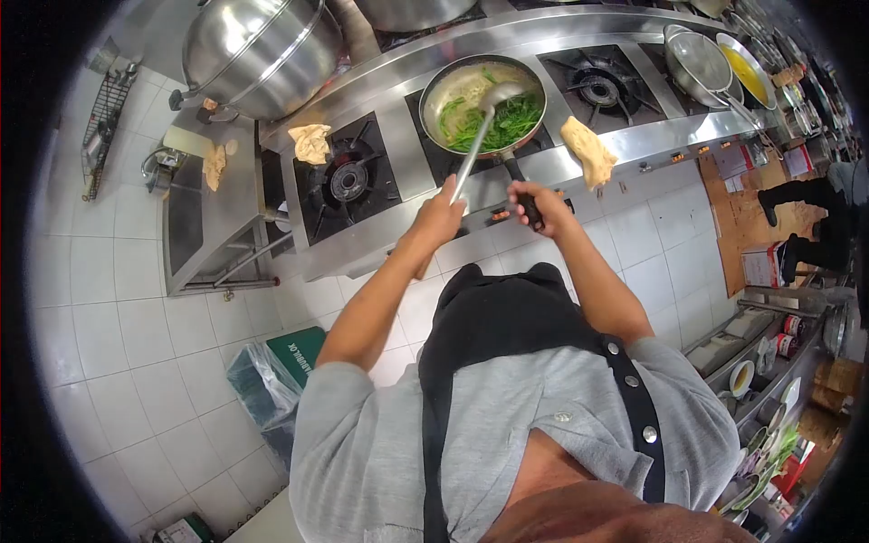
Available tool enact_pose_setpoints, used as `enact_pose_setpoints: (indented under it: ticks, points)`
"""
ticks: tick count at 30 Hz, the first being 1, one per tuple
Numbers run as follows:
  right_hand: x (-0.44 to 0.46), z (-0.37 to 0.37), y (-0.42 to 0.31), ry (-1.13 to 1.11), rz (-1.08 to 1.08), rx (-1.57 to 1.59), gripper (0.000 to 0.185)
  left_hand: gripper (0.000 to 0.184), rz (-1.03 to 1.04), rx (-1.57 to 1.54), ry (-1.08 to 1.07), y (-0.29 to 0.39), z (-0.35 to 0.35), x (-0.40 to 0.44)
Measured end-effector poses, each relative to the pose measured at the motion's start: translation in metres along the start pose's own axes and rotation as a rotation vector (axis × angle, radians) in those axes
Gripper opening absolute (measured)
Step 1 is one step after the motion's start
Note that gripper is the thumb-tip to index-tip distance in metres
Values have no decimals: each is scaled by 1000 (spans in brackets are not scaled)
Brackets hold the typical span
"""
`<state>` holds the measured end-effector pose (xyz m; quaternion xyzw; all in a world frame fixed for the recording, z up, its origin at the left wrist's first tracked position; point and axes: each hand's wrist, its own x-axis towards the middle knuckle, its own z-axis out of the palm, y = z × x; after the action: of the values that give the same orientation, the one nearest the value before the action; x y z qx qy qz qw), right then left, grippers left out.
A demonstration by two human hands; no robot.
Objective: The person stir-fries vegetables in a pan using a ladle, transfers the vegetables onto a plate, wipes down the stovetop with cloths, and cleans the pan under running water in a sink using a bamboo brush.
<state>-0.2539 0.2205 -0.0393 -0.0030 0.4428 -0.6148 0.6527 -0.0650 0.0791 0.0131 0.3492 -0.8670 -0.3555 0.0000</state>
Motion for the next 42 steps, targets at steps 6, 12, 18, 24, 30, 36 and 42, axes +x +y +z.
enact_pose_setpoints:
  ticks: [6, 12, 18, 24, 30, 36, 42]
  points:
    - [-68, 35, -4, -22, 38, -171, 28, 68, -184, 173, -350, 106, -201, -108]
    - [-116, 36, -11, -42, 143, -121, 31, 65, -149, 305, -661, 167, -286, -120]
    - [-35, 23, 1, -160, -175, -238, 31, 71, 68, 466, -320, 96, -169, -83]
    - [-116, 31, 5, 16, 113, -97, 29, 75, -52, 384, -738, 127, -254, -110]
    - [-40, 51, -30, -155, -108, -162, 34, 63, 9, 423, -429, 130, -203, -57]
    - [-99, 31, 1, -9, 9, -197, 31, 68, 331, 475, -455, 82, -217, -105]
    - [-16, 34, -46, -230, -98, -215, 32, 66, -65, 404, -554, 136, -243, -70]
